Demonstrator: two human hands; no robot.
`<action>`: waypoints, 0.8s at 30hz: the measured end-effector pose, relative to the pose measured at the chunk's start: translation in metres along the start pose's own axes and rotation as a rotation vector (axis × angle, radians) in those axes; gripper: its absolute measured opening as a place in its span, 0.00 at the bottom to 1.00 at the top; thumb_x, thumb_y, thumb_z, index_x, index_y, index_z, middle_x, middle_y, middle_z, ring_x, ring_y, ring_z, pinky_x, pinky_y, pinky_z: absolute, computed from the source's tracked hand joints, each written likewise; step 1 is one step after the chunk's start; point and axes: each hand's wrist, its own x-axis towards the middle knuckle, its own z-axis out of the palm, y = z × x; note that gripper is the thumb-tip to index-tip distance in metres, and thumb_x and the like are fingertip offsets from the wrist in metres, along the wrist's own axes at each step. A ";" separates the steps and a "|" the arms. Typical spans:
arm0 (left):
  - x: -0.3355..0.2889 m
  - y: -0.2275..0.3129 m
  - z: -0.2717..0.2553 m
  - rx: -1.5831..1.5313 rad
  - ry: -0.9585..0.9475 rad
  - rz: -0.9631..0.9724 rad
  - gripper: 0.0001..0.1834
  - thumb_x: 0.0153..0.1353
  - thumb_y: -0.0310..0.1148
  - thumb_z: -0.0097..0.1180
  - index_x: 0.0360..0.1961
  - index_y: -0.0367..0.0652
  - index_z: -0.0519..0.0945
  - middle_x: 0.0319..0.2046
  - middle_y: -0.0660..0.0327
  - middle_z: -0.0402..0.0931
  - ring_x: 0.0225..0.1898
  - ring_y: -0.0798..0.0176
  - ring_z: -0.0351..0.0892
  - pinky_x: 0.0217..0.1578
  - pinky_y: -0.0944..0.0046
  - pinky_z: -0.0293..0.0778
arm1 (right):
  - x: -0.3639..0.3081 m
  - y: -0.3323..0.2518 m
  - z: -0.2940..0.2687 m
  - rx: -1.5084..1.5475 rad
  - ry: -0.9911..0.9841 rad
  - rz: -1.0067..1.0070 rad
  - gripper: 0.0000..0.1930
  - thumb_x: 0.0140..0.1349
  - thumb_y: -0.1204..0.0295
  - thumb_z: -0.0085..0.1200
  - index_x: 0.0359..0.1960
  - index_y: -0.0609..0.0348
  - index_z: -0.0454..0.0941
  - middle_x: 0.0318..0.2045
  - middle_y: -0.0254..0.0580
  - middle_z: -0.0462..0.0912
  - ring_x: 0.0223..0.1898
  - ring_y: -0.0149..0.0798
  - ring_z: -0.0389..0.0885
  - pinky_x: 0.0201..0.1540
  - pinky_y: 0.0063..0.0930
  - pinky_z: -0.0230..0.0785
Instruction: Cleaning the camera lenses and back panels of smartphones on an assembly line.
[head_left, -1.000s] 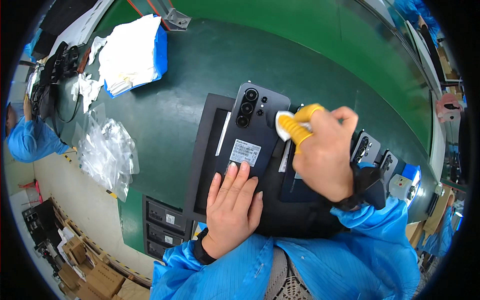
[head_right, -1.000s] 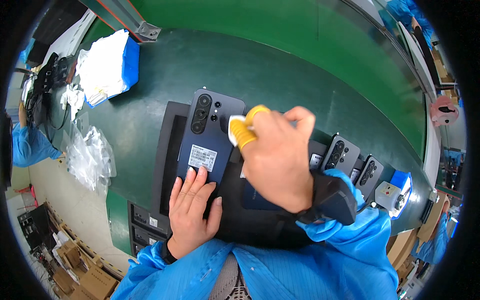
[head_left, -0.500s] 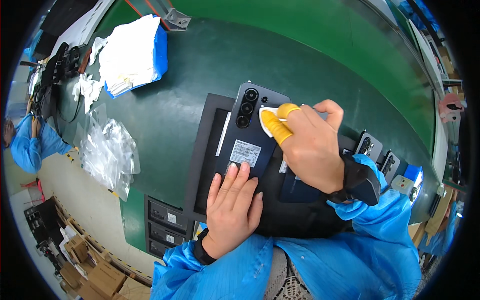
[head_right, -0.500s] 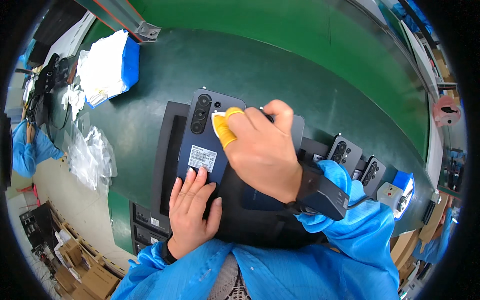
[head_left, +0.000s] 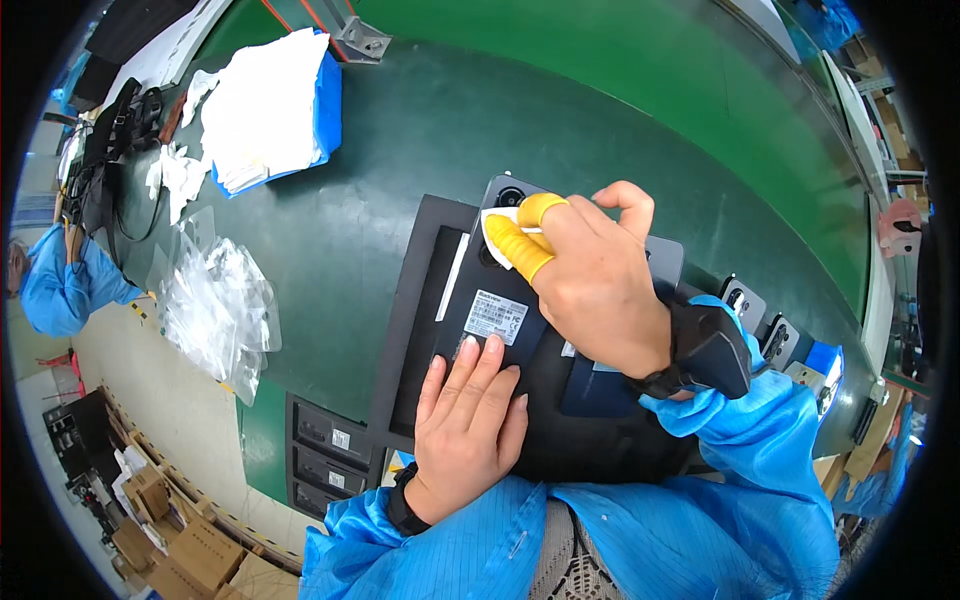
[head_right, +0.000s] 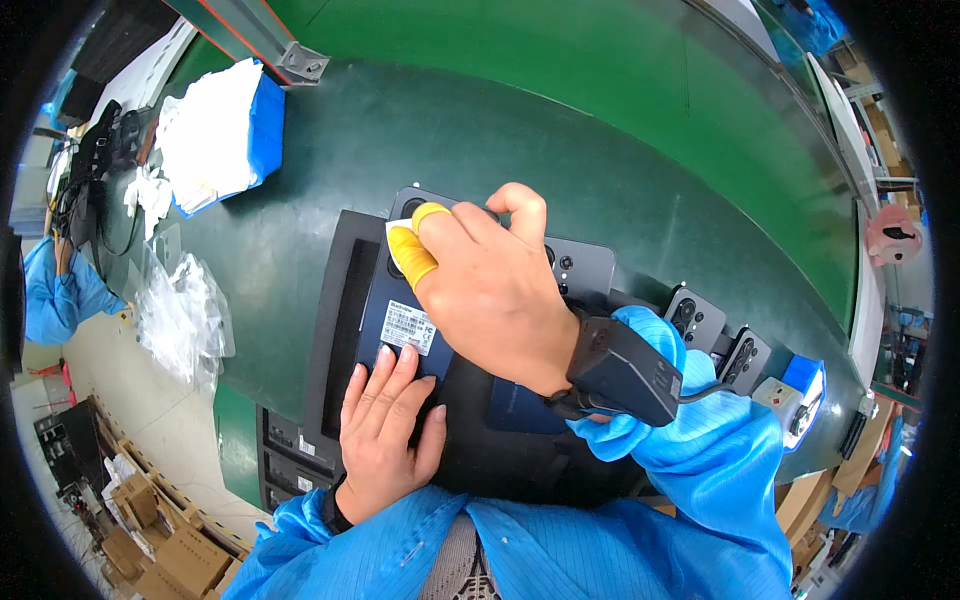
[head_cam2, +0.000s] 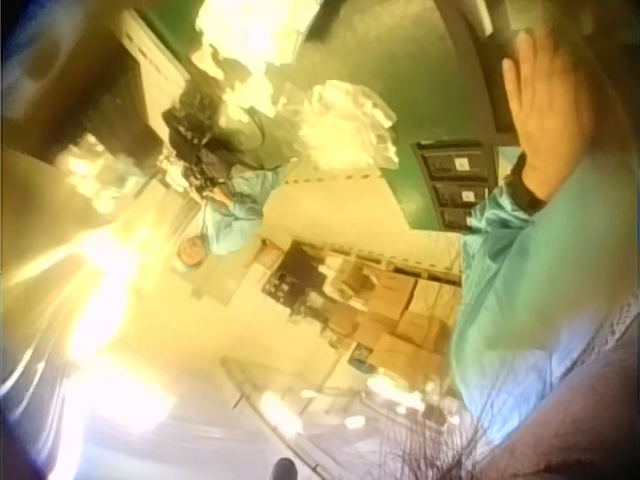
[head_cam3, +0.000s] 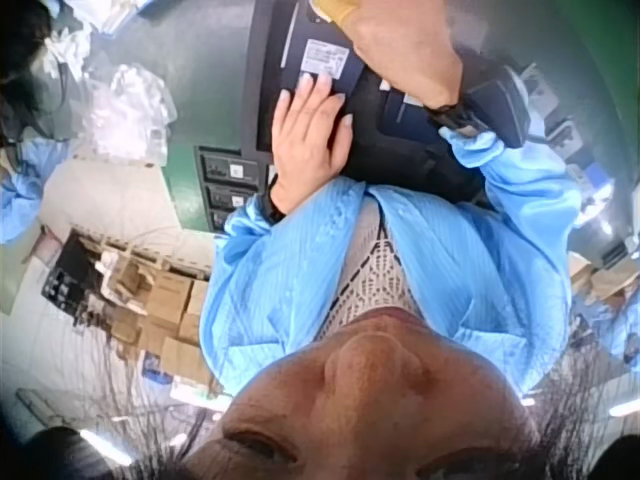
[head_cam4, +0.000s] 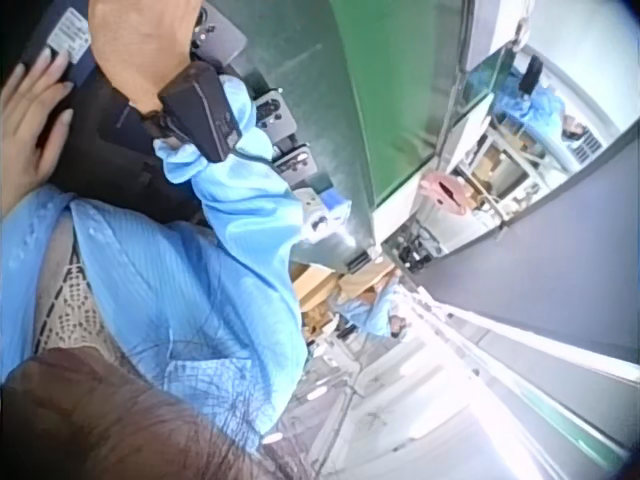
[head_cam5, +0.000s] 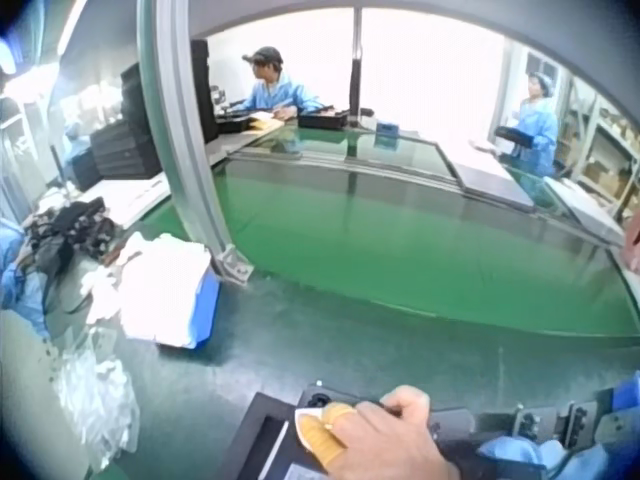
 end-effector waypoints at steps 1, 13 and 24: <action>0.001 0.000 -0.001 0.001 -0.004 0.002 0.16 0.51 0.28 0.64 0.43 0.41 0.82 0.57 0.51 0.76 0.62 0.51 0.72 0.65 0.49 0.59 | -0.001 -0.001 0.002 -0.015 -0.026 -0.007 0.11 0.45 0.78 0.62 0.33 0.60 0.87 0.39 0.37 0.80 0.37 0.35 0.76 0.50 0.46 0.54; -0.001 0.000 0.001 0.014 0.005 -0.011 0.15 0.52 0.29 0.63 0.43 0.42 0.82 0.56 0.53 0.77 0.61 0.52 0.73 0.65 0.51 0.59 | -0.005 0.008 -0.018 -0.080 0.021 0.093 0.10 0.45 0.79 0.61 0.31 0.58 0.86 0.36 0.34 0.77 0.36 0.36 0.76 0.49 0.47 0.53; 0.001 0.000 0.002 0.002 0.014 0.002 0.16 0.50 0.28 0.64 0.42 0.41 0.82 0.56 0.52 0.77 0.61 0.51 0.73 0.65 0.49 0.60 | 0.002 0.021 -0.003 0.002 0.086 -0.017 0.04 0.47 0.72 0.64 0.19 0.56 0.83 0.33 0.31 0.76 0.36 0.33 0.74 0.50 0.48 0.53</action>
